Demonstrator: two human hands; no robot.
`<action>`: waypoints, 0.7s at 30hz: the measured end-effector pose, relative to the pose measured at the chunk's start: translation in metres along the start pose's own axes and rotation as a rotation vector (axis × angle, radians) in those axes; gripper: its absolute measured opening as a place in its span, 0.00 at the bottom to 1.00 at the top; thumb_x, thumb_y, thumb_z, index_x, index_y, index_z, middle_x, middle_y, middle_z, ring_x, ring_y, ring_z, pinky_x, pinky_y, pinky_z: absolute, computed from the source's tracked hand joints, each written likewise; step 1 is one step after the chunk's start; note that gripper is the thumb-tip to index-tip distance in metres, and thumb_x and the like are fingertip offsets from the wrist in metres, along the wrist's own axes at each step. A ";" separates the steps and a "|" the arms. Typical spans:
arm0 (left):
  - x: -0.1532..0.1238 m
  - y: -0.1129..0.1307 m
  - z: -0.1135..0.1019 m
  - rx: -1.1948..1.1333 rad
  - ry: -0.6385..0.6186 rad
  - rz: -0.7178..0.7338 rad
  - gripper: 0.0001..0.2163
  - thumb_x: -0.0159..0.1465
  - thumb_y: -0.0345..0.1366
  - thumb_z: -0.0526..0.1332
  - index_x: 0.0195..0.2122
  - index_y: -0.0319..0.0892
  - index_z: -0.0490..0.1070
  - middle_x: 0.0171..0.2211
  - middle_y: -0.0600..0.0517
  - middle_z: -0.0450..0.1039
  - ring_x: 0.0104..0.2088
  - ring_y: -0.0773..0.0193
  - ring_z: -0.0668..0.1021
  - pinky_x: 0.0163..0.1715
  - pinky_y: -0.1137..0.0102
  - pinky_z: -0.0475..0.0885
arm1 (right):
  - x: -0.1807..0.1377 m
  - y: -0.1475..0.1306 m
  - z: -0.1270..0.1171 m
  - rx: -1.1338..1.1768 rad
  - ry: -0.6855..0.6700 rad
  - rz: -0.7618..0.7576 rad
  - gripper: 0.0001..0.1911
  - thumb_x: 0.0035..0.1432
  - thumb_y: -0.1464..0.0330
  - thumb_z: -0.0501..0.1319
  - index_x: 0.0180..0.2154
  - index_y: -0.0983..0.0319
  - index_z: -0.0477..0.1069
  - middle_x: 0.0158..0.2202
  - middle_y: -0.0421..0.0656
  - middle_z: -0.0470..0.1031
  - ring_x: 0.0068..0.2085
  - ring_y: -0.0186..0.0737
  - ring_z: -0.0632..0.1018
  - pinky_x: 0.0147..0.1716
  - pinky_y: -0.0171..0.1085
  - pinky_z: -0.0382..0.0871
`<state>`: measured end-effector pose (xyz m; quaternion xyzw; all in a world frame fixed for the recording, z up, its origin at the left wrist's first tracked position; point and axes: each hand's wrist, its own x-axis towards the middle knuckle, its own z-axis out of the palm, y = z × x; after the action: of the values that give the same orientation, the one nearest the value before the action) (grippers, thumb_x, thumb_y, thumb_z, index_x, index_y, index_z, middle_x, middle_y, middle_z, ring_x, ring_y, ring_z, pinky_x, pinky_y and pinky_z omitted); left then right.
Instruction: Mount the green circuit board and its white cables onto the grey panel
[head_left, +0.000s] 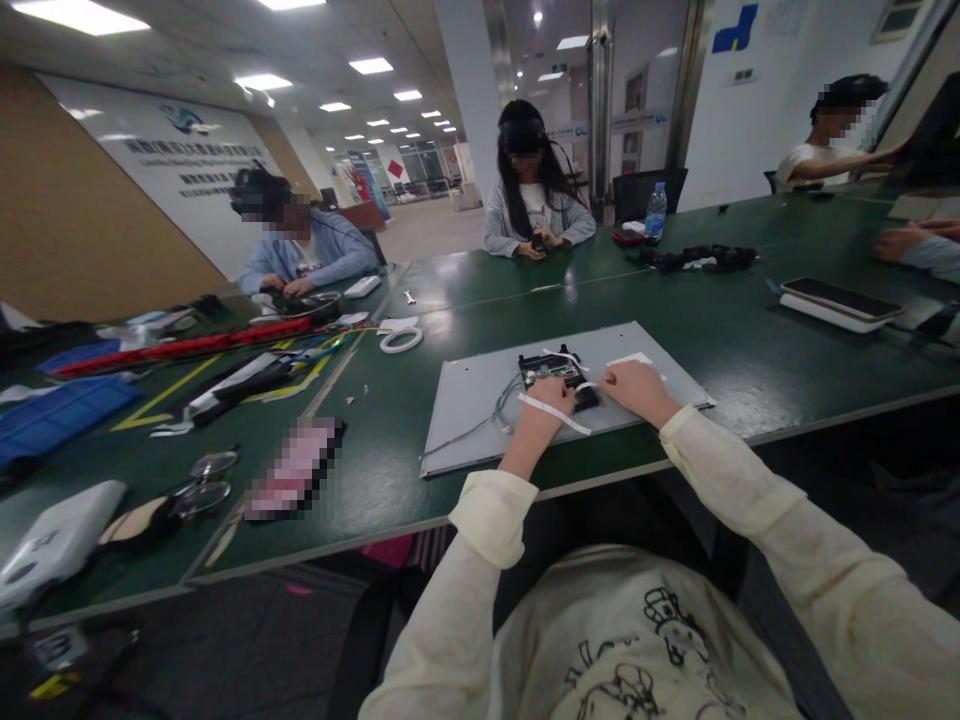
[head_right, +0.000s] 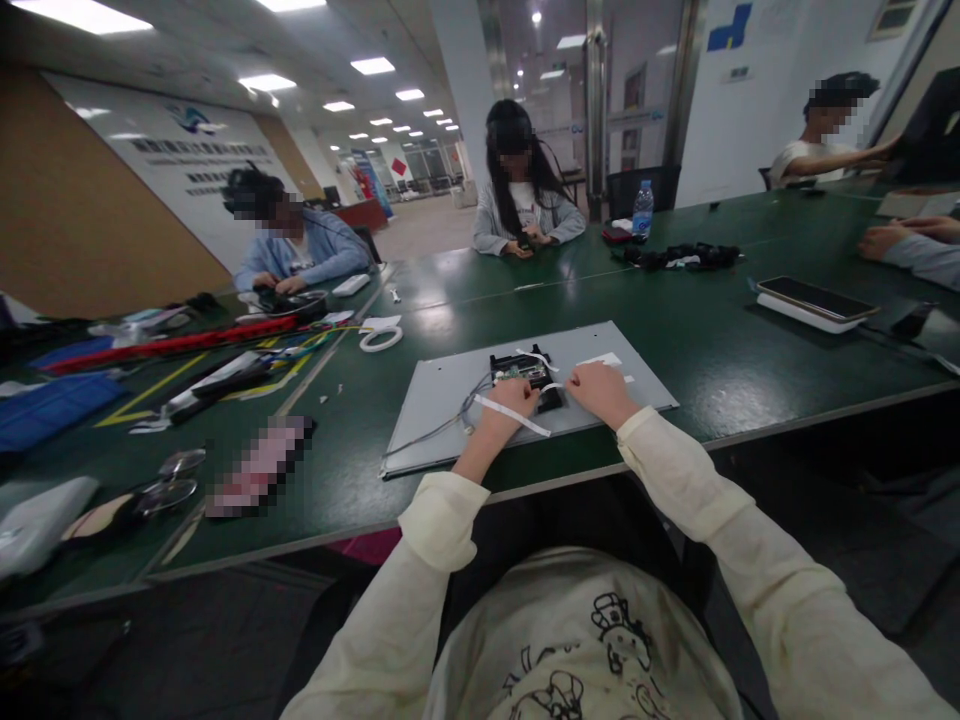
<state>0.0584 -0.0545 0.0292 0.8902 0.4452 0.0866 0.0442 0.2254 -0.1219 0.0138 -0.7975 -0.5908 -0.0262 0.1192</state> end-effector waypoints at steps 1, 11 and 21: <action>-0.001 0.001 0.001 0.002 -0.005 -0.002 0.14 0.66 0.40 0.54 0.36 0.39 0.77 0.37 0.43 0.78 0.40 0.57 0.79 0.40 0.69 0.70 | 0.000 0.000 0.000 0.000 -0.004 -0.001 0.18 0.63 0.60 0.54 0.32 0.62 0.78 0.34 0.49 0.79 0.38 0.42 0.77 0.31 0.35 0.58; -0.004 -0.004 -0.007 -0.030 0.009 -0.022 0.14 0.67 0.38 0.52 0.36 0.39 0.77 0.38 0.43 0.78 0.41 0.56 0.79 0.43 0.68 0.71 | -0.005 -0.003 -0.007 -0.009 0.054 0.021 0.18 0.65 0.63 0.51 0.33 0.62 0.78 0.34 0.50 0.79 0.38 0.43 0.77 0.32 0.35 0.58; -0.007 -0.007 -0.007 -0.031 0.020 -0.005 0.14 0.67 0.39 0.52 0.35 0.39 0.76 0.36 0.43 0.78 0.40 0.56 0.79 0.42 0.67 0.71 | -0.007 -0.005 -0.006 -0.033 0.041 -0.023 0.18 0.64 0.64 0.52 0.33 0.63 0.78 0.34 0.50 0.79 0.37 0.44 0.77 0.32 0.35 0.58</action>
<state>0.0477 -0.0559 0.0344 0.8873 0.4465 0.1023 0.0535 0.2195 -0.1283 0.0191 -0.7917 -0.5970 -0.0535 0.1179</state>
